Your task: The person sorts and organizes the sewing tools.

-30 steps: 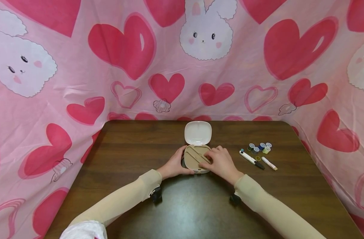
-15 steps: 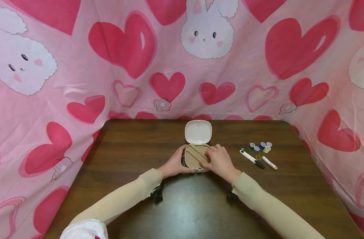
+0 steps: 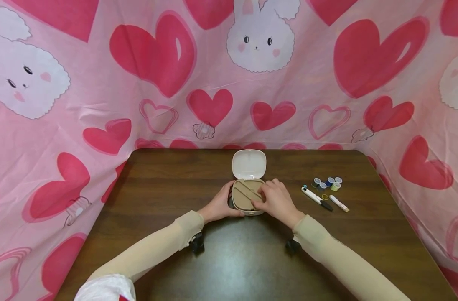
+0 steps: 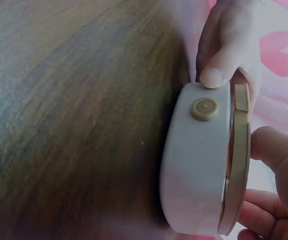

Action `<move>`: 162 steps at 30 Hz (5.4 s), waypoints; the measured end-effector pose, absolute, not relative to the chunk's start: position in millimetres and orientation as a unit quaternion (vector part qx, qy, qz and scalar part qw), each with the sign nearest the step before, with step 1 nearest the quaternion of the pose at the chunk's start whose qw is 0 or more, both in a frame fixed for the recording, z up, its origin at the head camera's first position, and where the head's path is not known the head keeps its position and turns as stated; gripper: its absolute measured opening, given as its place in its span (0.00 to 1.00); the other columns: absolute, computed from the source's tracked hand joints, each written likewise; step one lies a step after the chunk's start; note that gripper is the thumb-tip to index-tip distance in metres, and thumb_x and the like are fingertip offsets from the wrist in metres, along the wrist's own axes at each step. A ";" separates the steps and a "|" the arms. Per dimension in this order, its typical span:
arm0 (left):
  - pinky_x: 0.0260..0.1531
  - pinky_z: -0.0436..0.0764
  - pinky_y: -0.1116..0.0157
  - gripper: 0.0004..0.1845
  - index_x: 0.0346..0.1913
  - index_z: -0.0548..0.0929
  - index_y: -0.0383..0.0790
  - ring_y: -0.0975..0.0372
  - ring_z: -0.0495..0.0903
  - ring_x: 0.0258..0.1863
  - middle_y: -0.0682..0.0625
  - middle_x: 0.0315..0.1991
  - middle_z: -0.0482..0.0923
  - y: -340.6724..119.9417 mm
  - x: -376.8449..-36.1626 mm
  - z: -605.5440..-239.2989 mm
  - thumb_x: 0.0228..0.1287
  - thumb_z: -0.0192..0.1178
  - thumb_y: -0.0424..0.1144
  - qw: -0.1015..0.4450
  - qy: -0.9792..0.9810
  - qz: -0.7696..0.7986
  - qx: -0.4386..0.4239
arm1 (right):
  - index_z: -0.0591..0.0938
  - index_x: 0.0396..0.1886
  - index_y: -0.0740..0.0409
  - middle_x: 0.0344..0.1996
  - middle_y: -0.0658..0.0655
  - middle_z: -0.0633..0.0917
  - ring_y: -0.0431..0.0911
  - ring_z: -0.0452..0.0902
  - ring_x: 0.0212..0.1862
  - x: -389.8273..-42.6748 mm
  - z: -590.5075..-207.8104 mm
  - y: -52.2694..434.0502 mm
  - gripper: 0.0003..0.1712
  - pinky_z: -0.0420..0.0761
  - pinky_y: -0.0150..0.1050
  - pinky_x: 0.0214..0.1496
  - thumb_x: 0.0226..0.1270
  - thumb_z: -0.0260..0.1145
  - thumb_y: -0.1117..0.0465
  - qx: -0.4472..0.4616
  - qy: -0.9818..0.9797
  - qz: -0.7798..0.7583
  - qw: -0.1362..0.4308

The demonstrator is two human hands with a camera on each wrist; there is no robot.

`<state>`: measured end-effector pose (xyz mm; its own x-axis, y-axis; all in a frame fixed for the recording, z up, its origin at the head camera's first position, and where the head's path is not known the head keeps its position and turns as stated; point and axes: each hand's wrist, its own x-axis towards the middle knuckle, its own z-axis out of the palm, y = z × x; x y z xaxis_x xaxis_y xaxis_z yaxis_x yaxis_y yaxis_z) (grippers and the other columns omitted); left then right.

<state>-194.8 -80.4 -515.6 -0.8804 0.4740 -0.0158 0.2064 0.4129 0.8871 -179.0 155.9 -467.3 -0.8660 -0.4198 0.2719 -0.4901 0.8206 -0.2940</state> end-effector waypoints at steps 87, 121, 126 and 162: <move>0.76 0.66 0.57 0.62 0.80 0.53 0.35 0.51 0.64 0.76 0.39 0.77 0.59 -80.6 -193.1 -516.0 0.48 0.84 0.40 0.146 0.832 0.498 0.197 | 0.87 0.40 0.64 0.27 0.53 0.77 0.52 0.68 0.35 -173.4 -499.1 256.2 0.17 0.68 0.44 0.37 0.62 0.77 0.54 0.164 -0.969 0.159 0.099; 0.75 0.67 0.57 0.62 0.81 0.52 0.35 0.51 0.66 0.75 0.38 0.77 0.58 -81.6 -194.4 -519.5 0.48 0.84 0.38 0.146 0.829 0.502 0.199 | 0.85 0.42 0.69 0.30 0.59 0.80 0.59 0.72 0.41 -222.0 -503.7 254.2 0.20 0.74 0.55 0.45 0.66 0.73 0.54 0.140 -0.972 0.165 0.091; 0.75 0.67 0.56 0.62 0.81 0.51 0.34 0.50 0.66 0.75 0.38 0.77 0.58 -81.1 -195.2 -519.4 0.49 0.84 0.39 0.147 0.826 0.505 0.202 | 0.85 0.42 0.68 0.31 0.61 0.80 0.61 0.73 0.42 -228.5 -504.3 251.8 0.20 0.74 0.57 0.45 0.66 0.73 0.53 0.138 -0.972 0.162 0.102; 0.76 0.67 0.55 0.62 0.81 0.51 0.33 0.49 0.64 0.76 0.37 0.78 0.57 -82.0 -190.9 -515.8 0.50 0.83 0.40 0.150 0.826 0.505 0.199 | 0.85 0.47 0.66 0.33 0.61 0.82 0.61 0.74 0.44 -249.5 -493.8 239.7 0.23 0.74 0.57 0.46 0.67 0.72 0.49 0.107 -0.981 0.161 0.019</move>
